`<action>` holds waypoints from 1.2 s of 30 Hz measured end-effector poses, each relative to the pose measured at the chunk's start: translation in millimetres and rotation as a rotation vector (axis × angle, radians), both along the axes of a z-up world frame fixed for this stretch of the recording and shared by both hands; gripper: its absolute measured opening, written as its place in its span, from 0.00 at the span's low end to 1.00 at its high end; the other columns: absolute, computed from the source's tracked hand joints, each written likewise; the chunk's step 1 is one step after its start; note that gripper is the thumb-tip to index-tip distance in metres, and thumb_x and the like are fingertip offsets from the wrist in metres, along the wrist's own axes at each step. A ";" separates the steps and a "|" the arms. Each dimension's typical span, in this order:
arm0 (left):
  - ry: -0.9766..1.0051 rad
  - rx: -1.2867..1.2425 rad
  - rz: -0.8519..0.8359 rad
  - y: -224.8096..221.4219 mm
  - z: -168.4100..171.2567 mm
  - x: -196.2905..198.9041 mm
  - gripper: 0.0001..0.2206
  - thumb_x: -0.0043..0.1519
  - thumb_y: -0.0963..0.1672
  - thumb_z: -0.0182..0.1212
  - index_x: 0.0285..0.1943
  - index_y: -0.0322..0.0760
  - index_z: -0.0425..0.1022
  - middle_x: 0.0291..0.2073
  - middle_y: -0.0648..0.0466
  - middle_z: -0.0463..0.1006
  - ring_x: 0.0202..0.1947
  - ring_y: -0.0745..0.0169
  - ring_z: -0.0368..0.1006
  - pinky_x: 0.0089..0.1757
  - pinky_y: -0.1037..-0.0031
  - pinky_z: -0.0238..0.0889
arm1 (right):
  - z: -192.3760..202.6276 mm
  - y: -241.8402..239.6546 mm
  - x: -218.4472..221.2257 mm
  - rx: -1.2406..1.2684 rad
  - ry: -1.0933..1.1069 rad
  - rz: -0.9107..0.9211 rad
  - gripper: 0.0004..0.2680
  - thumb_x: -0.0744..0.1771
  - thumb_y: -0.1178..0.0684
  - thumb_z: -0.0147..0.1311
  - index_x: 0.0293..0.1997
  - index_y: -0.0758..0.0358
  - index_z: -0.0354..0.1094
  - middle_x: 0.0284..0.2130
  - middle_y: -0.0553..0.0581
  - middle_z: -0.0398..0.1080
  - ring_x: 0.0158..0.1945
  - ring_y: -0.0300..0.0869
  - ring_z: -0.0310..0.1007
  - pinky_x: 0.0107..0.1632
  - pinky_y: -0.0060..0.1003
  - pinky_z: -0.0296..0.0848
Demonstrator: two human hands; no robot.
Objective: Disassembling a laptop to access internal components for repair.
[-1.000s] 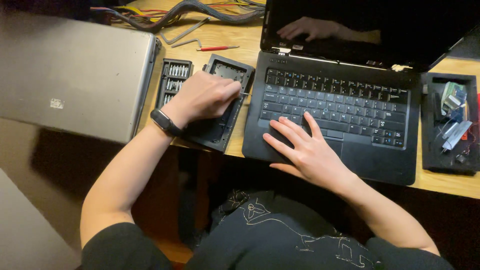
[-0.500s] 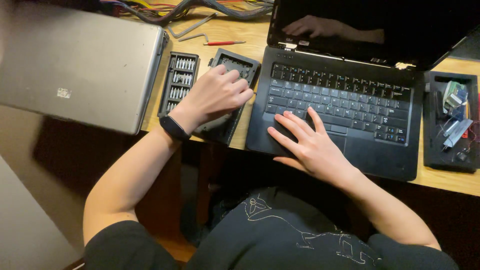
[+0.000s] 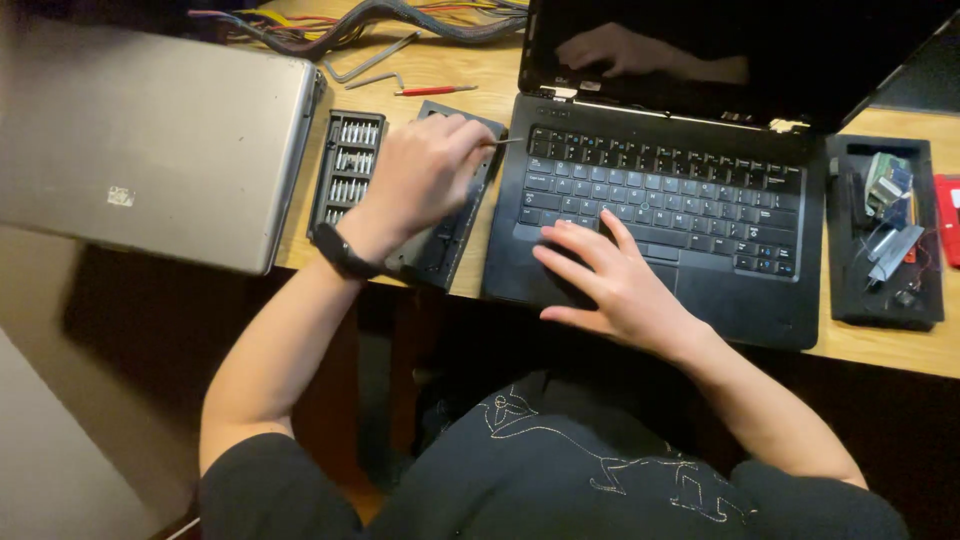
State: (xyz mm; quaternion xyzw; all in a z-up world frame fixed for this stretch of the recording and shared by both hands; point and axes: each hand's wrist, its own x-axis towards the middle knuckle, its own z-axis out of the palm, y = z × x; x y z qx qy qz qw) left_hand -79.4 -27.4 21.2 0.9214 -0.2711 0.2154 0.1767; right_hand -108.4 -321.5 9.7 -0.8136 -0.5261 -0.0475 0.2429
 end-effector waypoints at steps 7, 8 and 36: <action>0.270 -0.351 -0.352 -106.6 29.0 -78.5 0.23 0.63 0.37 0.58 0.69 0.34 0.69 0.45 0.45 0.74 0.47 0.45 0.73 0.48 0.62 0.70 | -7.9 -36.3 -8.2 0.613 0.914 -0.328 0.18 0.73 0.49 0.49 0.71 0.69 0.62 0.41 0.56 0.73 0.44 0.36 0.69 0.50 0.28 0.69; 0.157 -0.284 -0.325 -114.5 33.5 -81.5 0.22 0.63 0.38 0.58 0.68 0.30 0.69 0.49 0.44 0.74 0.50 0.47 0.73 0.51 0.63 0.70 | -2.5 -43.0 -11.8 0.624 0.842 -0.338 0.14 0.74 0.49 0.47 0.62 0.71 0.67 0.41 0.55 0.73 0.43 0.36 0.70 0.48 0.28 0.70; 0.208 -0.307 0.412 -52.5 -39.0 40.7 0.11 0.65 0.42 0.59 0.52 0.34 0.83 0.37 0.42 0.80 0.41 0.44 0.76 0.45 0.60 0.68 | -52.5 -255.4 -4.8 0.235 -0.270 -1.070 0.05 0.74 0.64 0.57 0.57 0.71 0.74 0.45 0.63 0.72 0.49 0.54 0.72 0.54 0.43 0.71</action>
